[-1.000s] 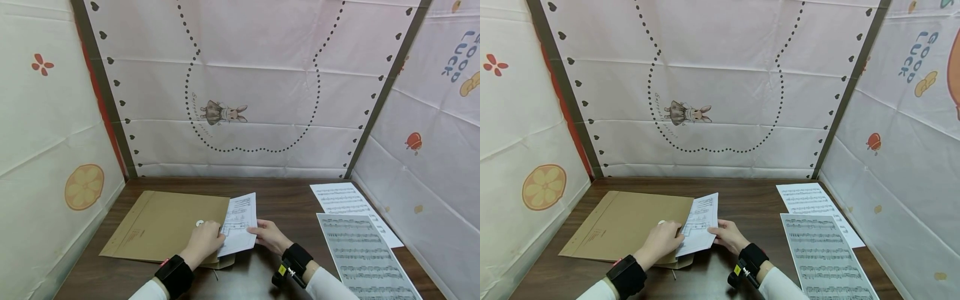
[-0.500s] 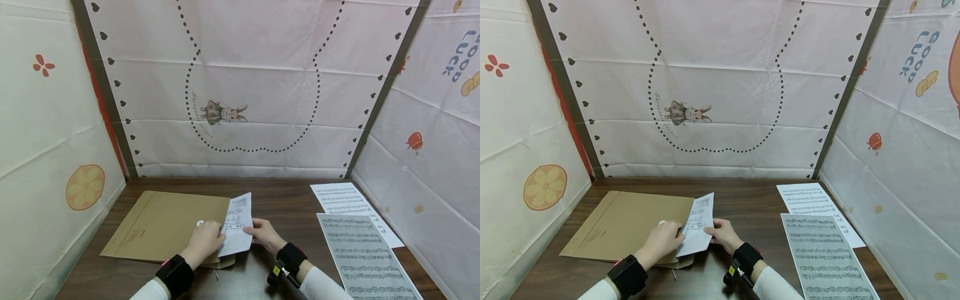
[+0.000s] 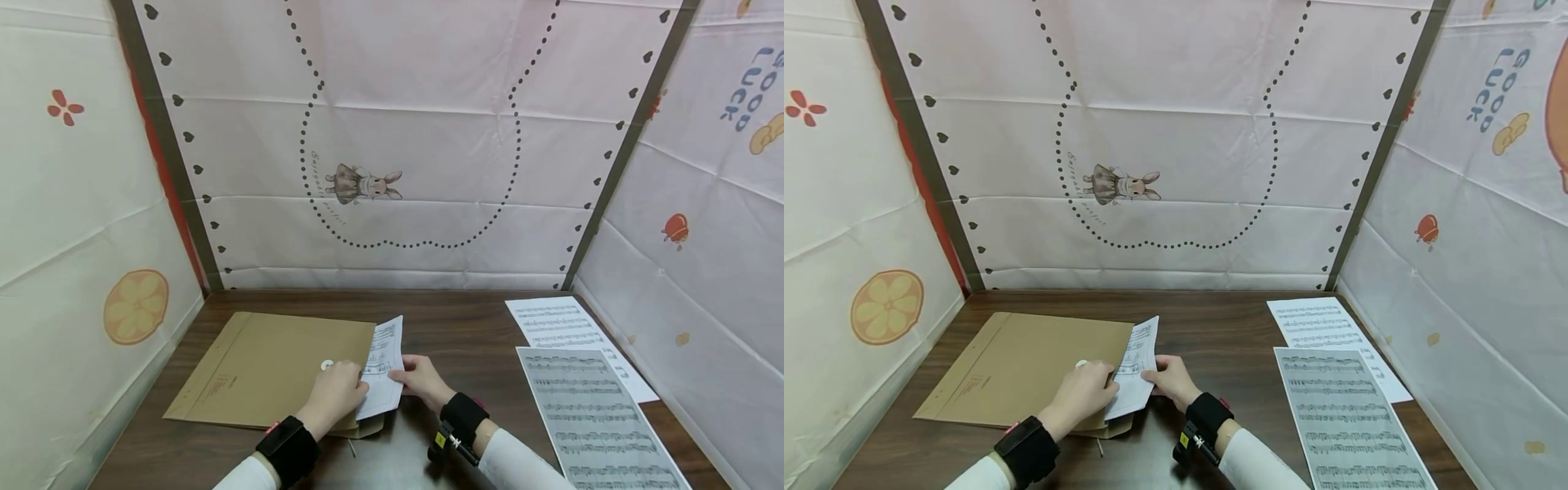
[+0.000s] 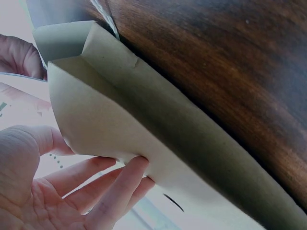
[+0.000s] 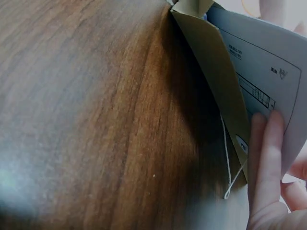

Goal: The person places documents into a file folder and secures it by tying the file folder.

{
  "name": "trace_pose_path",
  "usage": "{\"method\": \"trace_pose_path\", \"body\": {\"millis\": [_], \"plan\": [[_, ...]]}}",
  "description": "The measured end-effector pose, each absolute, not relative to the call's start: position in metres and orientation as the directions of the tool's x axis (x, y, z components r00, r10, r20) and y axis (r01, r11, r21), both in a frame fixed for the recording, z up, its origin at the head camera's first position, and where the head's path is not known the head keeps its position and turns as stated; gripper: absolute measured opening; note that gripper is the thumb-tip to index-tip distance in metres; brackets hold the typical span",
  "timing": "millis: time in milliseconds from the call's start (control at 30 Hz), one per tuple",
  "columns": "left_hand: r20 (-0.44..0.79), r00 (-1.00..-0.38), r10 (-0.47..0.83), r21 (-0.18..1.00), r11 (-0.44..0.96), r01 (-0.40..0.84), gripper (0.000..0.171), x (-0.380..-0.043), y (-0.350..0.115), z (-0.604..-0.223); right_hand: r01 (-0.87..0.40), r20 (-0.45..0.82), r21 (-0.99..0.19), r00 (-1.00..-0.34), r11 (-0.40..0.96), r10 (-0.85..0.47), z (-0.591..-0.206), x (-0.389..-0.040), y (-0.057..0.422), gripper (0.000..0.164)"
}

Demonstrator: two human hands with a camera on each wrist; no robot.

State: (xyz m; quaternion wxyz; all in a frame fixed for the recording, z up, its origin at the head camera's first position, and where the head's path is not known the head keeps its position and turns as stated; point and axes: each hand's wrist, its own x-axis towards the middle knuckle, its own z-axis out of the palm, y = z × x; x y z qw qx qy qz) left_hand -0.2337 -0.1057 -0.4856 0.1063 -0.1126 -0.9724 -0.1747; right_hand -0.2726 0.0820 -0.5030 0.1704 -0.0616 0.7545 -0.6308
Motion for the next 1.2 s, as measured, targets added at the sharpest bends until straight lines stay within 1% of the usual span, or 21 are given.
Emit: {"method": "trace_pose_path", "body": {"millis": [67,133,300,367,400,467,567,633,733,933,1067,1200], "plan": [[0.24,-0.954,0.183,0.308,0.917,0.253,0.042,-0.234,-0.105,-0.486,0.089,-0.157,-0.969,-0.94,0.229,-0.302,-0.503,-0.273,0.08,0.037],[0.244,-0.952,0.183,0.305,0.918,0.254,0.041,-0.233,-0.105,-0.486,0.03,-0.119,-0.958,-0.946,0.284,-0.302,-0.503,-0.274,0.08,0.035],[0.256,-0.95,0.18,0.309,0.916,0.257,0.042,-0.233,-0.105,-0.485,-0.166,0.007,-0.88,-0.941,0.444,-0.337,-0.504,-0.278,0.079,0.028],[0.26,-0.949,0.181,0.306,0.916,0.259,0.041,-0.233,-0.105,-0.485,-0.191,0.02,-0.87,-0.935,0.454,-0.355,-0.505,-0.28,0.079,0.027],[0.255,-0.95,0.18,0.309,0.916,0.257,0.041,-0.233,-0.105,-0.484,-0.176,0.006,-0.88,-0.933,0.441,-0.36,-0.505,-0.281,0.078,0.026],[0.246,-0.953,0.178,0.311,0.917,0.252,0.04,-0.233,-0.105,-0.484,-0.103,-0.05,-0.916,-0.931,0.389,-0.363,-0.506,-0.283,0.077,0.028],[0.234,-0.956,0.177,0.311,0.918,0.246,0.038,-0.233,-0.105,-0.484,0.063,-0.168,-0.954,-0.923,0.293,-0.346,-0.507,-0.285,0.075,0.034],[0.225,-0.958,0.177,0.311,0.919,0.242,0.037,-0.233,-0.104,-0.484,0.154,-0.236,-0.953,-0.917,0.26,-0.322,-0.507,-0.287,0.072,0.037],[0.228,-0.957,0.178,0.307,0.92,0.244,0.036,-0.234,-0.104,-0.484,0.225,-0.29,-0.946,-0.91,0.233,-0.298,-0.507,-0.289,0.066,0.04],[0.225,-0.958,0.176,0.305,0.921,0.241,0.034,-0.234,-0.104,-0.484,0.25,-0.305,-0.945,-0.906,0.212,-0.293,-0.506,-0.289,0.053,0.037],[0.222,-0.959,0.175,0.309,0.921,0.239,0.033,-0.234,-0.106,-0.485,0.235,-0.291,-0.946,-0.919,0.221,-0.267,-0.506,-0.285,0.048,0.035],[0.239,-0.954,0.182,0.296,0.922,0.25,0.033,-0.235,-0.107,-0.487,0.214,-0.272,-0.953,-0.918,0.216,-0.287,-0.509,-0.282,0.047,0.034]]}}
